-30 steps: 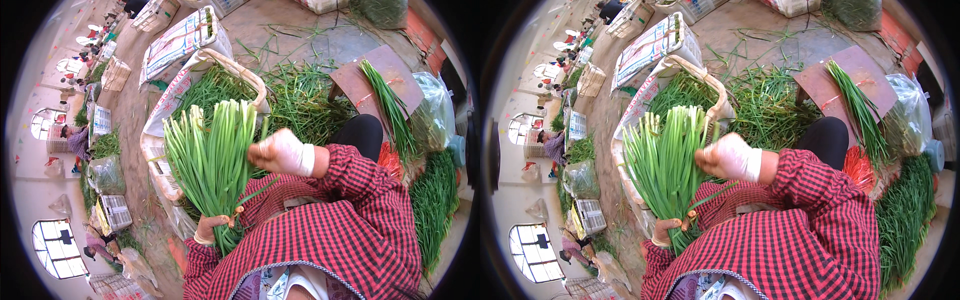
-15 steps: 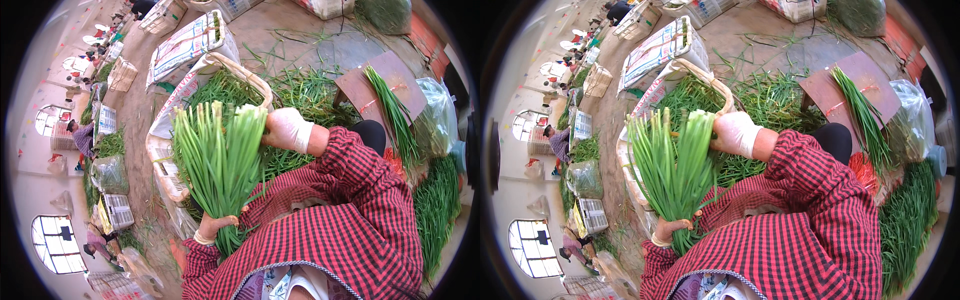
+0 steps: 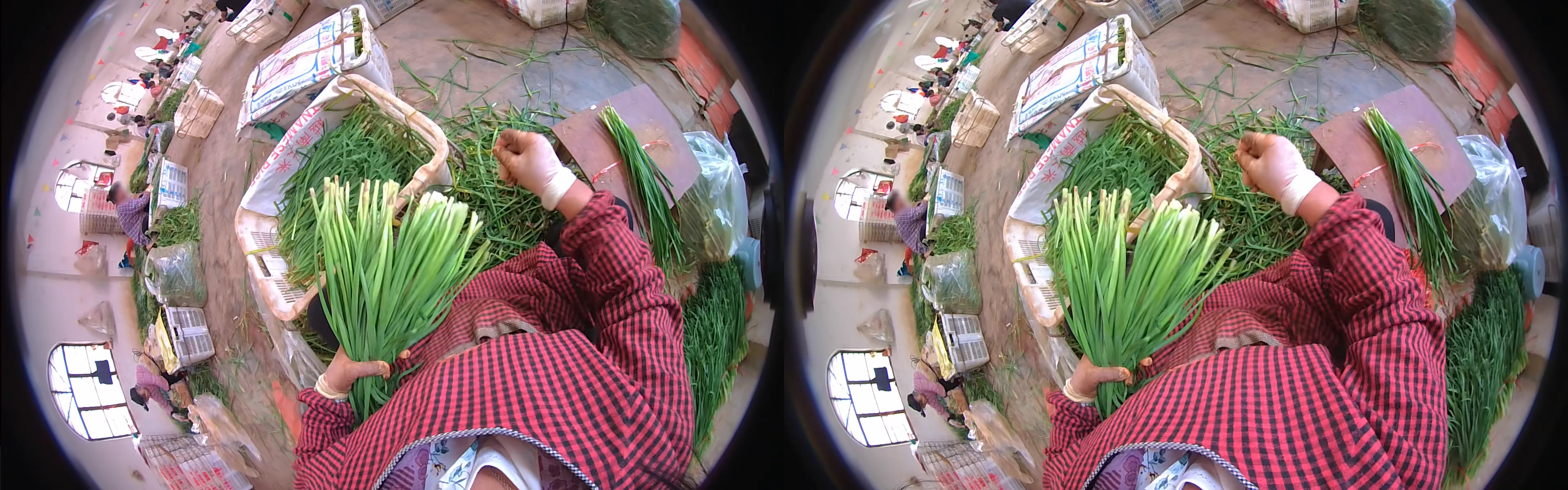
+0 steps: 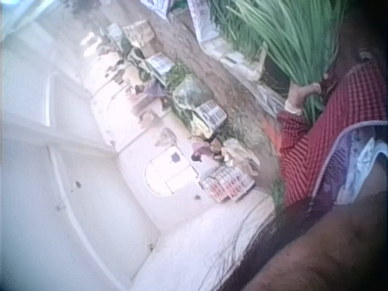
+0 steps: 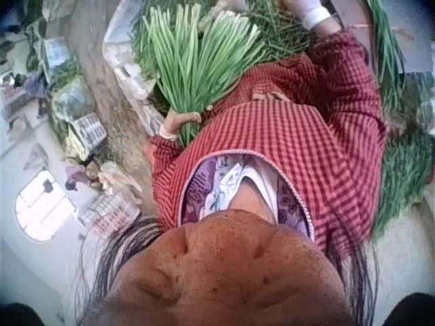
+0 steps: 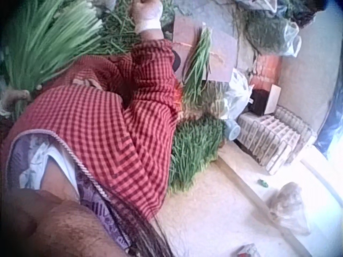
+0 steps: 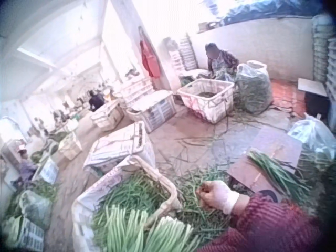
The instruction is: The person sorts through green onions by hand, removing damaged leaves, and then bundles them together by tying a red string around a large bunch.
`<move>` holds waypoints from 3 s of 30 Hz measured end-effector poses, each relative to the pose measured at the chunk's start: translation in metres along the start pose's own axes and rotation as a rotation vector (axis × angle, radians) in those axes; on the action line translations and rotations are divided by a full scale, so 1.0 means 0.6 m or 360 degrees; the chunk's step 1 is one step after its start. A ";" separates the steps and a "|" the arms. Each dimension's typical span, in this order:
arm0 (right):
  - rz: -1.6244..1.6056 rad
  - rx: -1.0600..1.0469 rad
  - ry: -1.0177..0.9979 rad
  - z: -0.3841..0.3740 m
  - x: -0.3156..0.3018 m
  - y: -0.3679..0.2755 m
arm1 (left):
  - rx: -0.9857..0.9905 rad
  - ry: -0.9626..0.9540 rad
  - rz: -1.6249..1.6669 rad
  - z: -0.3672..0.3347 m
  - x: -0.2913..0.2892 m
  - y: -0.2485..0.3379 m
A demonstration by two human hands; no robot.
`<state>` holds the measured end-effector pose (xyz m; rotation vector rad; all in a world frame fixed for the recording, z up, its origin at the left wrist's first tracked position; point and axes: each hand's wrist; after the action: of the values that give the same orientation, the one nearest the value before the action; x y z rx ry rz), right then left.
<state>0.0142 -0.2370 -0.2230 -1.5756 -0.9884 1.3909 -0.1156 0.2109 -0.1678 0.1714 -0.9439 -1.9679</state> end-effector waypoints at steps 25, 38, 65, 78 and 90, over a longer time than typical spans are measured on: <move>0.0791 -0.1146 -0.0614 0.087 0.078 -0.138 | 0.0018 0.0543 -0.0805 -0.004 0.047 0.037; 0.1506 -0.0792 -0.0396 0.043 -0.025 0.013 | -0.0151 0.0235 -0.0626 0.016 0.013 0.027; 0.1141 -0.0261 -0.0336 0.056 -0.069 0.049 | -0.0179 0.0322 -0.0728 0.041 -0.022 0.025; 0.0333 -0.0152 -0.0270 0.055 -0.030 0.066 | 0.0023 0.0383 -0.0723 0.059 0.009 0.044; 0.0709 -0.0958 -0.0502 0.146 0.087 -0.012 | -0.0134 0.0346 -0.0825 0.047 0.011 0.053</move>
<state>-0.0683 -0.1804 -0.2425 -2.1565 -1.3956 1.7920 -0.1109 0.2123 -0.1252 0.6205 -0.7180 -2.3938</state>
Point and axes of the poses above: each hand's wrist, its own z-axis away from the middle knuckle, its own x-axis out of the palm, y = z × x, and after that the axes turned 8 degrees about -x, right-handed
